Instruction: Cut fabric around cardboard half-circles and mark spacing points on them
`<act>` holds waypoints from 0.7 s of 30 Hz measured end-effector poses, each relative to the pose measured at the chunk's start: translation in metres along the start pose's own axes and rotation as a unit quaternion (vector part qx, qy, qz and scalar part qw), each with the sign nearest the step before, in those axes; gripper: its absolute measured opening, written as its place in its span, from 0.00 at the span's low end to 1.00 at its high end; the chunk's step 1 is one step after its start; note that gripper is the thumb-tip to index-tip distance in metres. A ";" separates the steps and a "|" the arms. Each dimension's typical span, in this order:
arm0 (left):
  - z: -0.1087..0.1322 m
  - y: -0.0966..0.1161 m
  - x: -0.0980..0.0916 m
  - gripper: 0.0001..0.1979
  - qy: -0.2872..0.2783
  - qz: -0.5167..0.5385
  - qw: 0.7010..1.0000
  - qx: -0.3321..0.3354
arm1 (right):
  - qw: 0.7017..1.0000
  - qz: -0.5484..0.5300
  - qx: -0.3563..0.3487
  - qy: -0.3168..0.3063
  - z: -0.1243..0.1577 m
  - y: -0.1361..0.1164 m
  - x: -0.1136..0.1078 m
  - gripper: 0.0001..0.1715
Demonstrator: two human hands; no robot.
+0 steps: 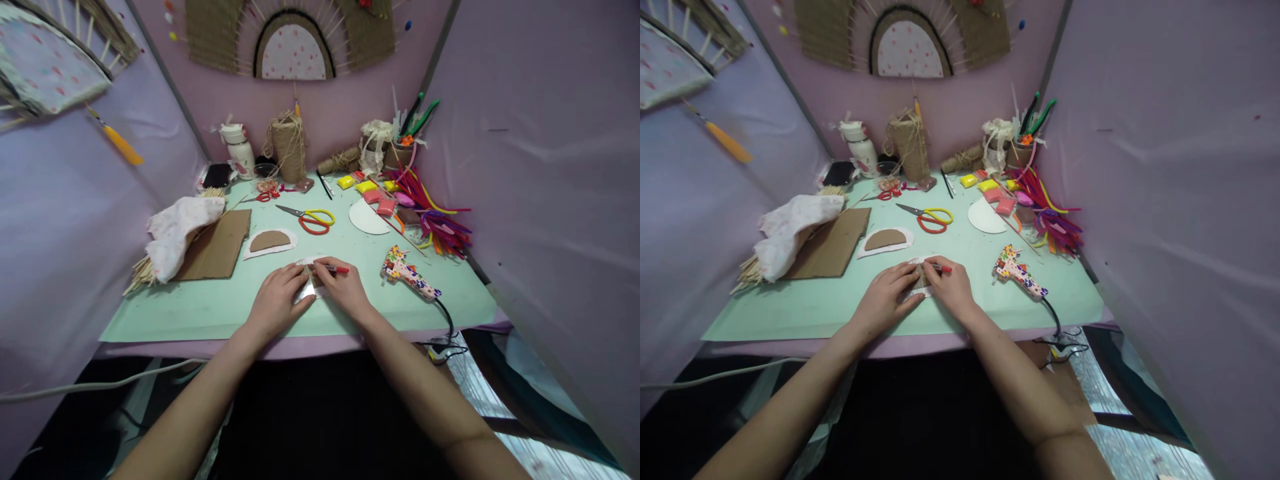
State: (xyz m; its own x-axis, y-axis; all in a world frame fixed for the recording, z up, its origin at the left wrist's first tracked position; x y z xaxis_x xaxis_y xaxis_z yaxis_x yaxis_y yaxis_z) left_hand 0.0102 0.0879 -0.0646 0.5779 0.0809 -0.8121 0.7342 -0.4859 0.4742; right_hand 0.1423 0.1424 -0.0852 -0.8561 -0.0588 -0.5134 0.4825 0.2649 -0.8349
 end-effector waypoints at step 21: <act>0.002 -0.003 0.000 0.17 0.010 0.013 1.000 -0.003 | 0.996 0.090 -0.029 -0.007 0.029 -0.015 -0.012 0.13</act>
State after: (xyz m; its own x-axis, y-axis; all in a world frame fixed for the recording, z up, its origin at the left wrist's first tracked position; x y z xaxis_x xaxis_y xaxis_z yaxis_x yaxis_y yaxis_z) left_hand 0.0076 0.0878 -0.0667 0.6039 0.0845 -0.7926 0.7203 -0.4837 0.4973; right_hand 0.1511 0.1117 -0.0723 -0.7542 -0.0184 -0.6563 0.6158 0.3268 -0.7169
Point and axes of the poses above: each hand's wrist, its own z-axis away from the middle knuckle, its own x-axis out of the palm, y = z × x, the point moved 7 cm from there along -z, towards the middle knuckle, and after that the axes turned 14 degrees about z, right-handed, at the moved point
